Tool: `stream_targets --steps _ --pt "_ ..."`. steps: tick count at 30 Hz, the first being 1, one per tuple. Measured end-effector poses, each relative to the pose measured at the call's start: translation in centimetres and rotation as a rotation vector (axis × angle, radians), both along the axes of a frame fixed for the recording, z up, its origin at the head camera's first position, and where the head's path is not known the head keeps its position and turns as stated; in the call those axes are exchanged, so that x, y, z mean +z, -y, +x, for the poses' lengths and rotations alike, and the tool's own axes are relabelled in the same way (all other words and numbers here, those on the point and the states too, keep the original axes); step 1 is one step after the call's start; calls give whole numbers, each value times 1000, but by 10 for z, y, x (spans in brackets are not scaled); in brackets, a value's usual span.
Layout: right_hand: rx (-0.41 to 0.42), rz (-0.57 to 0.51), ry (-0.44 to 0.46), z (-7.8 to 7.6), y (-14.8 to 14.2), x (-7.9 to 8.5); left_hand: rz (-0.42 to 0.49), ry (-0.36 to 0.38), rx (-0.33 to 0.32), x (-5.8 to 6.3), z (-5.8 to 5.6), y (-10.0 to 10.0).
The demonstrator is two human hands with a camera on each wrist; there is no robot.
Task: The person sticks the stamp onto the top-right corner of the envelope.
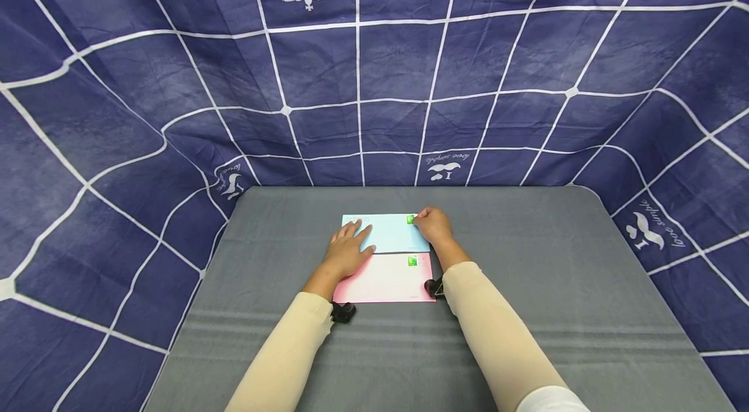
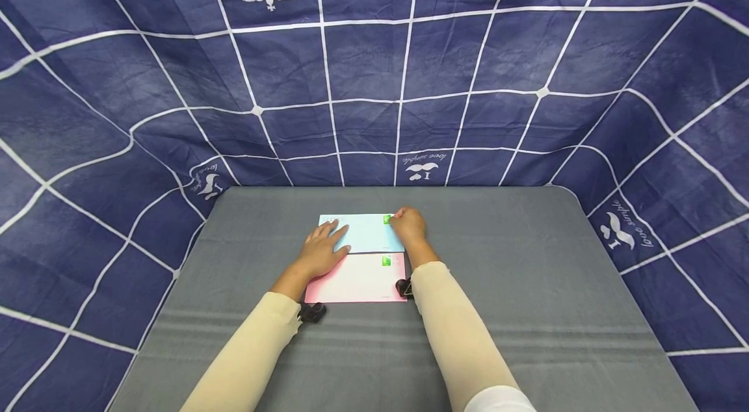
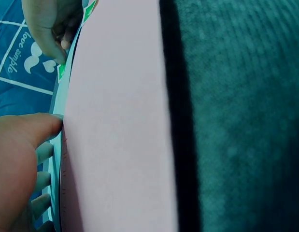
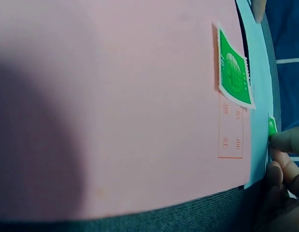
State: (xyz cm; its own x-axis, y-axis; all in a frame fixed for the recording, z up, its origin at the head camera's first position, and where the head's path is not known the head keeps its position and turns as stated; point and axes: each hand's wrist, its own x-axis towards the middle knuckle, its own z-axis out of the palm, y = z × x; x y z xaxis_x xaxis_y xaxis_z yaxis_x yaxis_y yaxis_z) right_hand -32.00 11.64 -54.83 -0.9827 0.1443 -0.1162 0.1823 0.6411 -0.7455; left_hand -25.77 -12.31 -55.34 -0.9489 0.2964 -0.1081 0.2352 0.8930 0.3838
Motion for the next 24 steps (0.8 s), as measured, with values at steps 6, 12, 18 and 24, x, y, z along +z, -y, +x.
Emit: stream_targets --steps 6,12,18,24 --pt "0 40 -27 0 1 -3 2 -4 1 -1 0 0" --pt "-10 39 -43 0 2 -5 -7 -6 1 -3 0 0" --pt "-17 48 -50 0 2 -6 -11 -2 -4 -3 -1 0" --pt "22 19 -73 2 0 -7 -9 -3 1 -2 -2 1"
